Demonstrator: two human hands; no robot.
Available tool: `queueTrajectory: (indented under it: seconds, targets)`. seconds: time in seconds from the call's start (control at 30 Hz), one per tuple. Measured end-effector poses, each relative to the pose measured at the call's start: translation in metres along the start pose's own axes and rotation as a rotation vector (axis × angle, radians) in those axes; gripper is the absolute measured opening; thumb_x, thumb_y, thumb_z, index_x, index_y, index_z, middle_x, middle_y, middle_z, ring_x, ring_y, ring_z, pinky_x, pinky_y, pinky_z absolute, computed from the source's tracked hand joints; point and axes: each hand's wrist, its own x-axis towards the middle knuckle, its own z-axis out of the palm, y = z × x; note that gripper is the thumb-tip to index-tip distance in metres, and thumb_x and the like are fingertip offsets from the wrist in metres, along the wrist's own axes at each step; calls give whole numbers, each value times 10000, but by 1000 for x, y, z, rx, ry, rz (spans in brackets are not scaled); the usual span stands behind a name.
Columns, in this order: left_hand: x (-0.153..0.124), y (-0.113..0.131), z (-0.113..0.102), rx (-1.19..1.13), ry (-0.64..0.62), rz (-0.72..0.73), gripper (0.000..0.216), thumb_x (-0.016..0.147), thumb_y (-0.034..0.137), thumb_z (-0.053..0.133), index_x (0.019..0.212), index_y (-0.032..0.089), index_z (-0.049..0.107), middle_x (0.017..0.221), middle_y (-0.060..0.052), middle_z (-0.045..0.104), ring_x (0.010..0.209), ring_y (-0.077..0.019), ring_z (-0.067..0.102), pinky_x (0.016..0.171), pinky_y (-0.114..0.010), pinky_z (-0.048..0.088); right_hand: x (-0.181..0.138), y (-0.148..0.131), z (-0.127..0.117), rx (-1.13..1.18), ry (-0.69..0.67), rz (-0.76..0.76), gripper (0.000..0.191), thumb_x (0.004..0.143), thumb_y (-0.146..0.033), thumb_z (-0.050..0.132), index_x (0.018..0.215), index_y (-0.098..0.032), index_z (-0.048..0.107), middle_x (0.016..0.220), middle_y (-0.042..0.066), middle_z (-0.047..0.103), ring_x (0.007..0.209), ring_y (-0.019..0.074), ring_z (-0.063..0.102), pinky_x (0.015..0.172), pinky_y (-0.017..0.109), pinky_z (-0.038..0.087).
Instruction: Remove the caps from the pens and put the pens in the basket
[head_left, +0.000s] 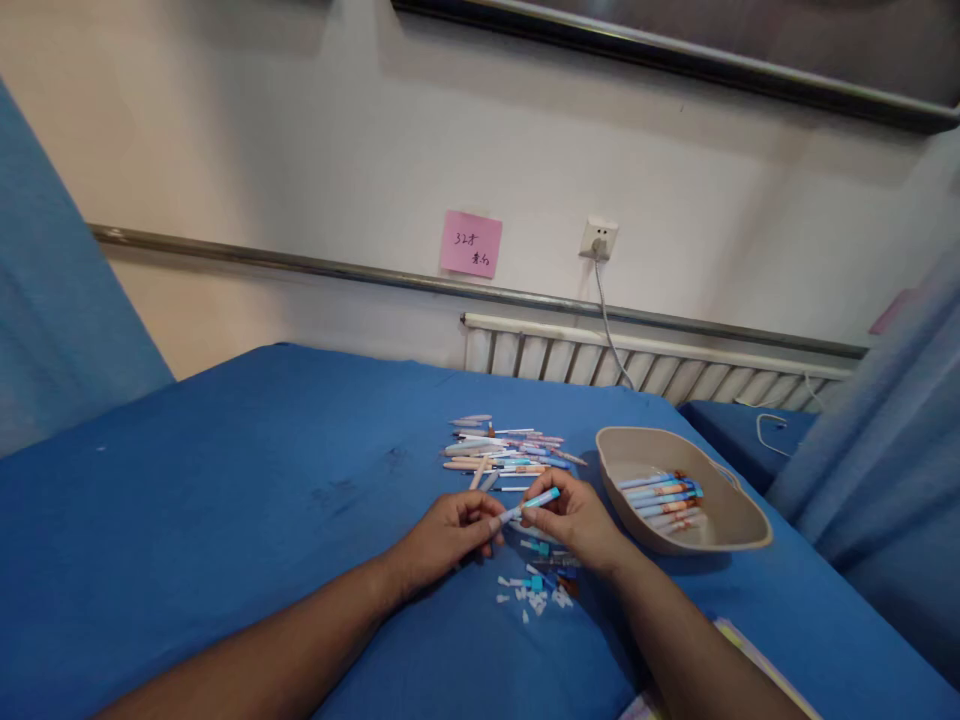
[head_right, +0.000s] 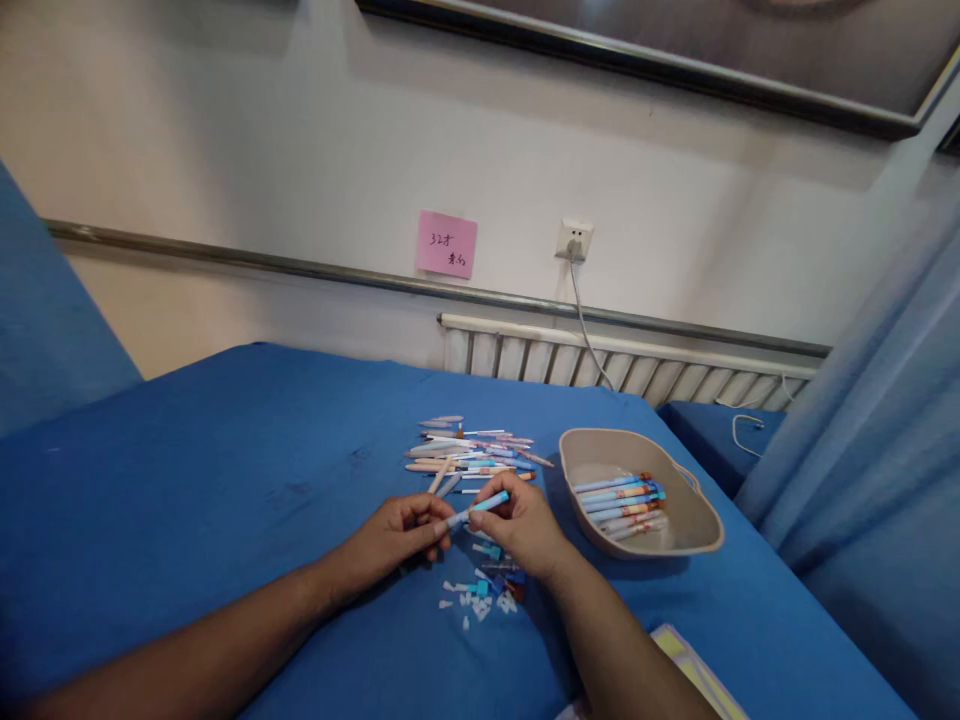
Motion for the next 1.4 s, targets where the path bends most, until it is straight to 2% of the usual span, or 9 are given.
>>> queueTrajectory:
  seconds: [0.4, 0.9, 1.2, 1.4]
  targets:
    - [-2, 4, -2, 73, -23, -8, 334, 761, 435, 597, 887, 126, 616, 667, -3, 623, 519, -84, 512, 470, -182, 334, -2, 2, -2, -255, -40, -5, 232, 698, -352, 676, 815, -165, 606, 642, -32, 539, 518, 73, 420, 488, 193, 334]
    - [-2, 2, -1, 55, -34, 4, 280, 774, 391, 599, 872, 130, 621, 681, -3, 629, 528, -80, 505, 495, -182, 354, -4, 2, -3, -296, -64, -38, 142, 722, -273, 651, 797, -165, 596, 702, -25, 550, 577, 87, 453, 555, 206, 372]
    - [-2, 3, -1, 42, -51, 5, 303, 768, 419, 604, 862, 132, 628, 683, -7, 630, 532, -84, 505, 526, -194, 380, -6, -1, 3, -202, -101, -3, 176, 747, -272, 633, 855, -183, 526, 689, -41, 539, 570, 85, 482, 531, 193, 374]
    - [-1, 1, 0, 29, -35, 9, 296, 744, 410, 626, 860, 138, 617, 686, -2, 622, 547, -86, 508, 540, -197, 383, -6, -1, 1, -326, -84, -46, 137, 755, -291, 620, 810, -174, 575, 670, -35, 548, 577, 90, 472, 528, 190, 367]
